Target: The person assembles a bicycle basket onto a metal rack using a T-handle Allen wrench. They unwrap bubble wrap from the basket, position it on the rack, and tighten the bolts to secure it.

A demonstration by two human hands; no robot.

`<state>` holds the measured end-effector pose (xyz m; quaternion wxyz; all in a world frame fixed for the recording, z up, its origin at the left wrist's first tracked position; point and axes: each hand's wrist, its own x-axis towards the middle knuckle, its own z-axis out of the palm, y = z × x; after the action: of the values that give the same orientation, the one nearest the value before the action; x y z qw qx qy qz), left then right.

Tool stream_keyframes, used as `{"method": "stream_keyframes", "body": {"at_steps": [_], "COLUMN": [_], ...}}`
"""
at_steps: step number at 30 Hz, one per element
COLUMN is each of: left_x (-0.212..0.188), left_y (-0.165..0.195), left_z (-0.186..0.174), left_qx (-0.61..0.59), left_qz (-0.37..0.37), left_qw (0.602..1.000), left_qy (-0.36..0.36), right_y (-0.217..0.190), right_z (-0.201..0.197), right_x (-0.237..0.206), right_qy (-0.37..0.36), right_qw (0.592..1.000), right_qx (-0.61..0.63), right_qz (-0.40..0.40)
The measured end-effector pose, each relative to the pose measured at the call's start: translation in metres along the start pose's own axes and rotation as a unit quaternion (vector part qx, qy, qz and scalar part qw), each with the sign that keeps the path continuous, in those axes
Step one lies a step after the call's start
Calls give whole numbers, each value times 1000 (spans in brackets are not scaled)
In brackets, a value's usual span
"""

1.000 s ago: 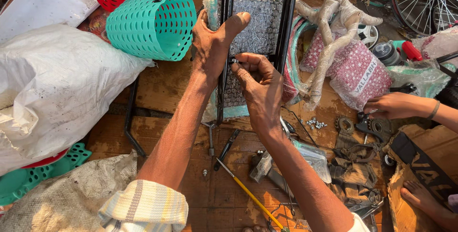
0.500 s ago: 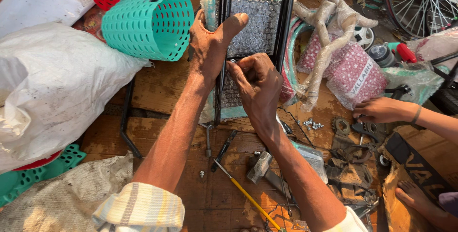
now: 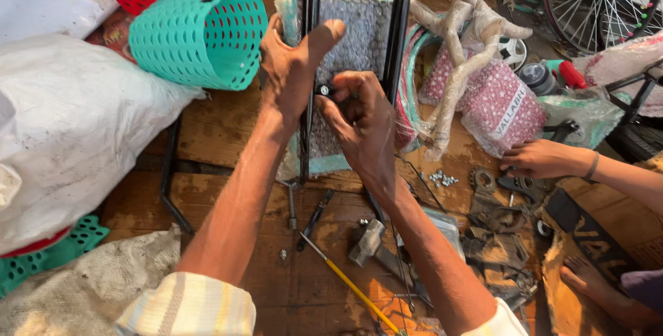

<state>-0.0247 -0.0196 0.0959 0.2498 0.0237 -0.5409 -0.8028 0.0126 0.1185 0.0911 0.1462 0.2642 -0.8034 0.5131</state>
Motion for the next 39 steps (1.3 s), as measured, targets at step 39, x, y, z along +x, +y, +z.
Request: {"method": "stream_keyframes", "body": {"at_steps": [39], "left_x": [-2], "left_y": [8], "left_z": [-1], "left_qx": [74], "left_qz": [-18], "left_qw": [997], "left_qy": [-4], "right_y": [7], "right_z": [-2], "right_x": [9], "right_qy": [-40], "right_qw": [951], "right_qx": [-276], "right_qz": [-137]}}
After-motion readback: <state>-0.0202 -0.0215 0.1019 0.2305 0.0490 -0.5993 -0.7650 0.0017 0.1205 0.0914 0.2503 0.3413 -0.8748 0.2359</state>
